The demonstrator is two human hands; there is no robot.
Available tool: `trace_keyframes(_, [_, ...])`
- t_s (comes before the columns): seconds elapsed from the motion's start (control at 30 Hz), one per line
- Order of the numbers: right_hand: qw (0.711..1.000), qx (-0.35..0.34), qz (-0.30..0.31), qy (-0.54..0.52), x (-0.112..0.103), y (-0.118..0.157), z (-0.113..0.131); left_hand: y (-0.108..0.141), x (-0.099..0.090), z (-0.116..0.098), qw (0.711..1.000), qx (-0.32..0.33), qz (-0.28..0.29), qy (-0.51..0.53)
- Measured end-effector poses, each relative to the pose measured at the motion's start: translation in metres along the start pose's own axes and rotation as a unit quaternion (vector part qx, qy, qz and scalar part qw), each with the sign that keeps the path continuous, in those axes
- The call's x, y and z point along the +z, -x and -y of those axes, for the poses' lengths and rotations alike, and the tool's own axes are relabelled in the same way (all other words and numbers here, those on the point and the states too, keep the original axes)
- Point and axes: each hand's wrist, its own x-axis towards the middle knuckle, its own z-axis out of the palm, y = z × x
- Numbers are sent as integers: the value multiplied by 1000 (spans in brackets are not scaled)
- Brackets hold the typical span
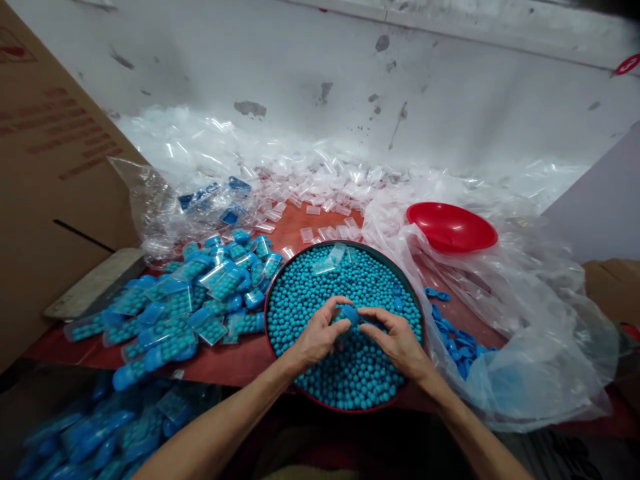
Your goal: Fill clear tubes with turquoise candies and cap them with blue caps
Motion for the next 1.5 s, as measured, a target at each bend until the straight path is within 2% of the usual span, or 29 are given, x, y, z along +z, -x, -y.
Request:
trace_keyframes(0.07, [996,52,9,-77,-4,-3,4,-1,-2,0,1000,-5,8,18])
trace_keyframes(0.13, [979,104,-1,-176,-5,-7,4,0,-3,1,999,-12,32,30])
trace_keyframes(0.23, [960,139,-65,-233,-1,-13,3,1,-1,1,998,-14,61,13])
trace_keyframes(0.3, [972,119,-103,-172,4,-14,4,3,3,0,998,-4,56,-5])
trace_keyframes(0.37, [991,57,-102,-72,7,-12,7,4,7,-2,999,5,30,-13])
trace_keyframes(0.5, [994,-65,-4,89,12,0,15,5,12,-7,1000,13,-19,4])
trace_keyframes(0.57, [986,-85,33,142,15,5,16,6,13,-9,999,30,-26,18])
trace_keyframes(0.63, [978,-90,43,183,19,8,15,7,14,-11,998,43,-28,25])
trace_keyframes(0.8, [973,-99,-30,208,33,9,10,9,20,-12,998,31,-35,39])
trace_keyframes(0.97, [960,-127,-75,236,44,9,5,8,29,-7,994,10,-108,12])
trace_keyframes(1.07, [966,-104,-96,216,47,10,5,6,30,-9,993,14,-113,11])
trace_keyframes(1.13, [978,-70,-68,186,44,11,8,6,27,-10,995,9,-95,21])
trace_keyframes(1.27, [990,-38,36,132,34,10,13,9,15,-10,997,-20,-40,61])
trace_keyframes(1.4, [990,-44,67,117,29,8,15,13,7,-8,992,-32,-36,119])
trace_keyframes(1.5, [985,-59,78,141,31,7,20,13,6,-8,991,-30,-50,124])
